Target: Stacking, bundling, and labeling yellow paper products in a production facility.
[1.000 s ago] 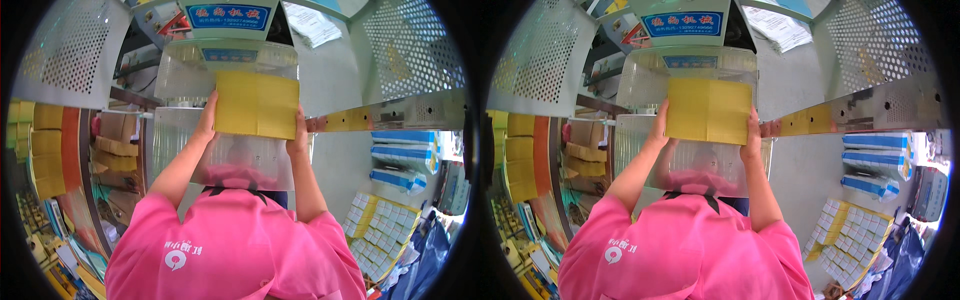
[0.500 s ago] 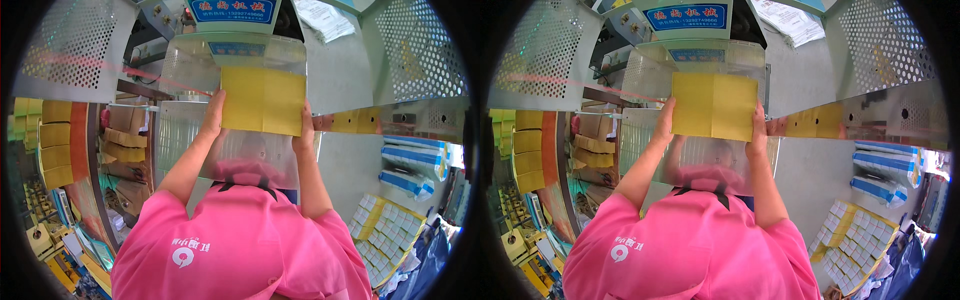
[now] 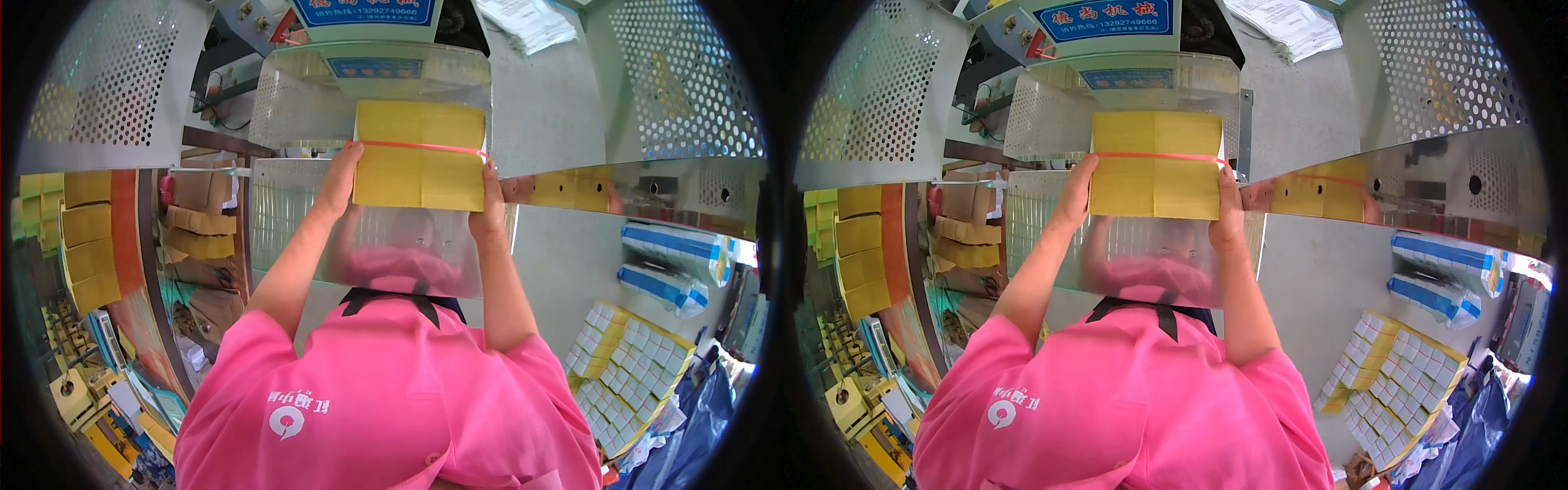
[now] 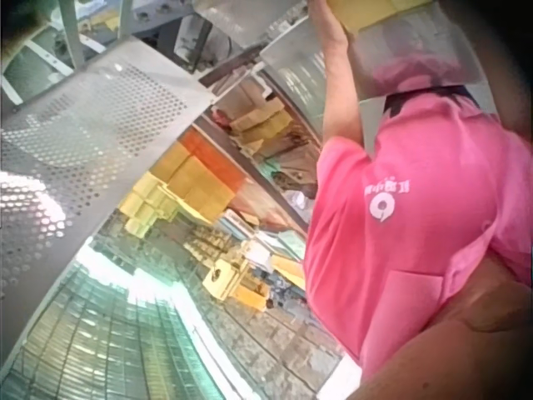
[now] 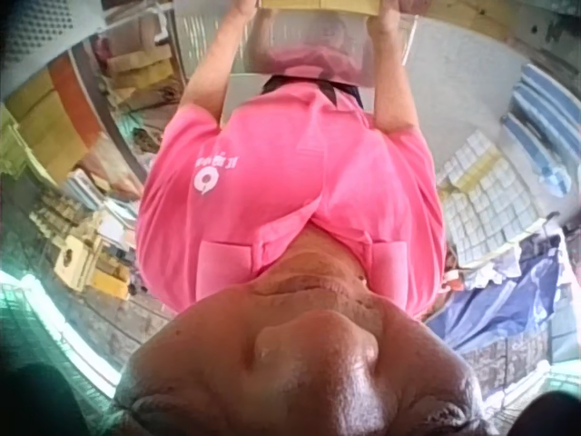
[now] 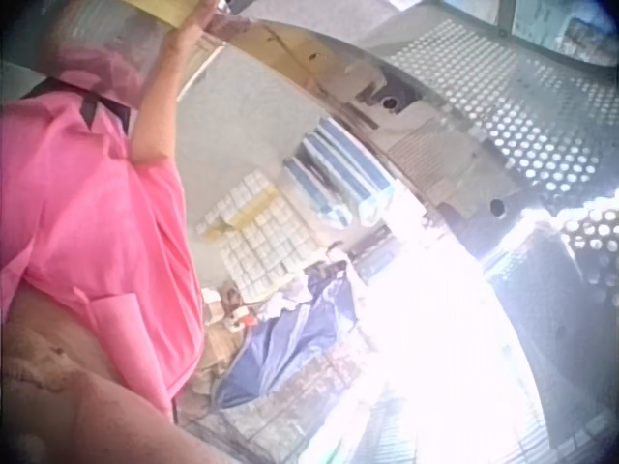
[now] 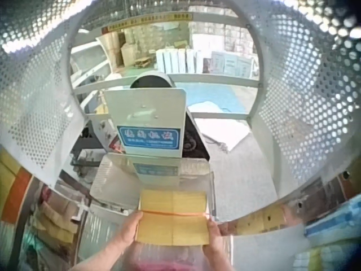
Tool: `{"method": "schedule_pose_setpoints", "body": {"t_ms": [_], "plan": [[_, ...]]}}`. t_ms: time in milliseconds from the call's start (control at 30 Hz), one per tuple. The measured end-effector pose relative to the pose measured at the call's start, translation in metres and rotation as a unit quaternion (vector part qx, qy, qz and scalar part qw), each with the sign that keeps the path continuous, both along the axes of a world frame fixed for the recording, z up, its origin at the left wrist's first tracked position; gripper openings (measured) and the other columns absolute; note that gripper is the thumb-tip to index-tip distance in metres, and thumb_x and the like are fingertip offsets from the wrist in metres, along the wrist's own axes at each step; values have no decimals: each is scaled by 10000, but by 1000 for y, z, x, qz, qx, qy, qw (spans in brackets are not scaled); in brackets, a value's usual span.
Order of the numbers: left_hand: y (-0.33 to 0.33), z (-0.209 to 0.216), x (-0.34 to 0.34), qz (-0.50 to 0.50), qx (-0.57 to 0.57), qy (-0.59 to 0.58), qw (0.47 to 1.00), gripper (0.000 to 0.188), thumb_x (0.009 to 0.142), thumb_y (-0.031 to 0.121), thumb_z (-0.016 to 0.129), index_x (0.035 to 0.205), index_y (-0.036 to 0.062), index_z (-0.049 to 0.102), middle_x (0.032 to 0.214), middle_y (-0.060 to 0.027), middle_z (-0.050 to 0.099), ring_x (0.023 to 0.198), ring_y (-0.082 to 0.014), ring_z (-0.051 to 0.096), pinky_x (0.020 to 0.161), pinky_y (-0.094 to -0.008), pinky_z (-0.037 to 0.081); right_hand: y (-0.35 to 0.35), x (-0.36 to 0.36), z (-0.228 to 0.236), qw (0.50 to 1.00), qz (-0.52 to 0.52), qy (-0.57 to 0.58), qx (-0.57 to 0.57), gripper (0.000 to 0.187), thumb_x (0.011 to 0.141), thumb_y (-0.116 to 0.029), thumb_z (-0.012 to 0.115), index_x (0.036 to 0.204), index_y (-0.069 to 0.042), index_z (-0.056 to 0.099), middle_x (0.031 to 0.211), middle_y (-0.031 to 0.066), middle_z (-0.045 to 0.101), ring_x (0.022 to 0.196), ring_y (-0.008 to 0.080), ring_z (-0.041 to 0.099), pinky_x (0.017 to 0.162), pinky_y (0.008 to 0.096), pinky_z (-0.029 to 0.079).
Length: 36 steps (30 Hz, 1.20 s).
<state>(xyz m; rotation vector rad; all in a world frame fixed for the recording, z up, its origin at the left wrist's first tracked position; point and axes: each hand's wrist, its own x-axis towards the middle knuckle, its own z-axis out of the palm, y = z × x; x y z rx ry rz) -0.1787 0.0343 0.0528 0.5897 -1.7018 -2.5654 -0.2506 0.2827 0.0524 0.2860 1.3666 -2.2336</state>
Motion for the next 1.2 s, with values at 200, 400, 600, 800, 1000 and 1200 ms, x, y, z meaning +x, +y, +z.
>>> {"method": "schedule_pose_setpoints", "body": {"t_ms": [200,400,600,800,1000,1200], "plan": [[17,5,-7,63,27,-13,998,414,987,368,459,1192,33,590,1145,-34,602,1055,-120,541,927,-288,409,0,-3,-9,1000,-8,-6,-21,483,1008,-429,423,1342,-88,494,1305,28,536,1226,148,457,1045,317,322],[14,-4,-11,74,7,-21,997,423,987,384,466,1200,38,584,1135,-39,613,1046,-133,556,927,-293,419,-1,-4,-6,999,-15,47,-13,569,1007,-413,438,1431,-37,386,1310,15,505,1214,126,447,1031,290,330],[10,6,-3,73,2,-25,997,418,1009,358,396,1223,44,569,1173,-38,611,1116,-142,546,965,-298,410,-3,-2,-29,989,-38,119,78,581,1007,-414,428,1432,-21,384,1308,40,506,1222,153,443,1051,296,316],[11,9,66,69,26,-31,997,447,1027,370,358,1244,31,553,1222,-59,602,1125,-154,558,966,-306,428,12,24,-3,983,115,109,91,604,1012,-456,368,1464,-56,358,1452,85,406,1350,177,356,1112,309,261],[-25,22,111,98,55,-112,987,412,1026,340,369,1170,23,590,1086,-55,628,988,-140,594,868,-279,467,4,103,28,881,166,246,369,538,991,-409,390,1393,-56,452,1043,168,654,1042,344,593,971,381,403],[-36,10,128,73,83,-43,993,363,1006,332,426,1092,38,620,995,-46,648,910,-144,613,811,-288,484,-14,154,36,864,45,247,437,491,976,-410,430,1288,-56,562,893,188,655,850,349,637,800,398,481]]}}
